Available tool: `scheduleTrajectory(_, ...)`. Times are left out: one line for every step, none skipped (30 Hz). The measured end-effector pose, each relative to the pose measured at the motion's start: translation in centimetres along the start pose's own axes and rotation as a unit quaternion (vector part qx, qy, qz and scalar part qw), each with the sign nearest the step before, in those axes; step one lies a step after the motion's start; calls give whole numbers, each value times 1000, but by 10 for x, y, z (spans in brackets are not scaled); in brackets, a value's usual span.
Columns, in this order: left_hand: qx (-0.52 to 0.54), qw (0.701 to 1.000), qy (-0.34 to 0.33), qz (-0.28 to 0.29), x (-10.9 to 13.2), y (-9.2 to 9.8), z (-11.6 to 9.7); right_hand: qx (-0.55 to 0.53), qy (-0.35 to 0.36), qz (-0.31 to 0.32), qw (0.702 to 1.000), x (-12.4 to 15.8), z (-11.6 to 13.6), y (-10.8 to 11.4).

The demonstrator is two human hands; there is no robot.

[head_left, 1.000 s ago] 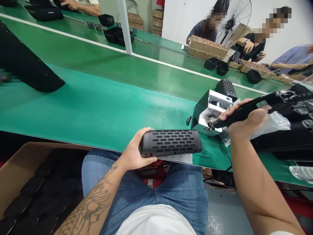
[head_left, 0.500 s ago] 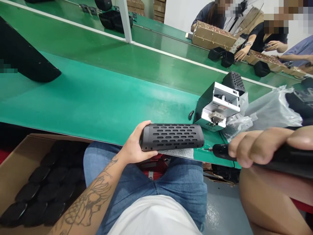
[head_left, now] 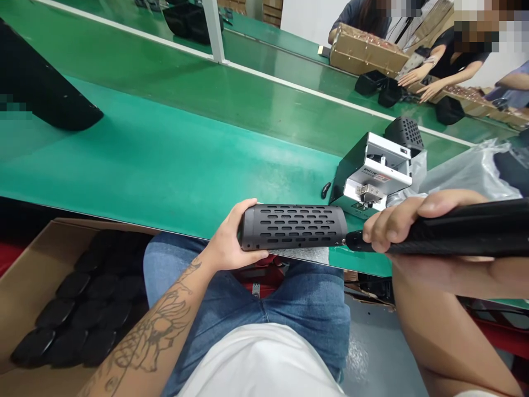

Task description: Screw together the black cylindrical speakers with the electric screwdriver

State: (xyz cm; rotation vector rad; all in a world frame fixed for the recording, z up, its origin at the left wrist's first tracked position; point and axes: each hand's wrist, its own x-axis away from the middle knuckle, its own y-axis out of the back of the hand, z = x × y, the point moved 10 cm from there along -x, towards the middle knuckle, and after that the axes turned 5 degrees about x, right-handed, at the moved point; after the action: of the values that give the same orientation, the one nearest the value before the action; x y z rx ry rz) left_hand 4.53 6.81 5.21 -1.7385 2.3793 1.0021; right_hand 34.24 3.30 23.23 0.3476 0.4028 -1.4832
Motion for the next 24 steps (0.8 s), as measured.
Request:
scheduleTrajectory(0,1000,-2,0,0,0,0,3,-12,-13,1000,0,-2,2)
scheduleTrajectory(0,1000,-4,0,0,0,0,1,-23,-27,999,0,-4,4)
scheduleTrajectory(-1,1000,-5,1,0,0,0,-2,-29,-34,999,0,-5,5)
scheduleTrajectory(0,1000,-6,1,0,0,0,-5,-28,-29,999,0,-4,4)
scheduleTrajectory(0,1000,-7,2,0,0,0,-5,-24,-16,1000,-1,-3,1)
scheduleTrajectory(1,1000,-7,2,0,0,0,-4,-17,0,1000,-1,-2,-2)
scheduleTrajectory(1,1000,-7,3,-1,0,0,-2,-10,16,1000,-1,-1,-6)
scheduleTrajectory(2,1000,-6,4,-1,0,0,0,-7,29,1000,-1,0,-9)
scheduleTrajectory(2,1000,-5,5,-1,-1,0,0,-8,38,999,-2,-1,-11)
scheduleTrajectory(1,1000,-5,6,-1,-1,-1,0,-11,42,999,-2,-2,-12)
scheduleTrajectory(1,1000,-4,6,-1,-1,-1,-1,-12,42,999,-2,-3,-12)
scheduleTrajectory(2,1000,-4,5,-1,-1,-1,-3,-13,41,999,-2,-3,-12)
scheduleTrajectory(3,1000,-3,5,-1,-1,-1,-6,-14,37,999,-2,-5,-11)
scheduleTrajectory(5,1000,-3,4,-1,-1,-1,-9,-13,29,999,-2,-5,-10)
scheduleTrajectory(7,1000,-1,5,-1,-1,-1,-10,-12,21,1000,-2,-7,-9)
scheduleTrajectory(8,1000,2,6,-1,-1,0,-12,-11,14,1000,-2,-8,-9)
scheduleTrajectory(8,1000,5,7,-1,-2,1,-14,-8,16,1000,-2,-8,-10)
scheduleTrajectory(9,1000,6,9,-1,-2,1,-15,-6,23,1000,-2,-9,-13)
scheduleTrajectory(10,1000,7,10,-1,-2,1,-15,-6,29,999,-2,-8,-16)
scheduleTrajectory(12,1000,6,11,-1,-2,1,-12,-6,31,999,-1,-8,-18)
scheduleTrajectory(12,1000,4,10,-1,-3,0,-10,-6,29,1000,0,-6,-18)
scheduleTrajectory(12,1000,1,10,-1,-3,-1,-6,-8,23,1000,2,-4,-16)
scheduleTrajectory(11,1000,-3,9,-1,-3,-2,-3,-13,13,1000,3,-2,-12)
scheduleTrajectory(9,1000,-9,9,-1,-3,-4,-2,-16,0,1000,4,0,-5)
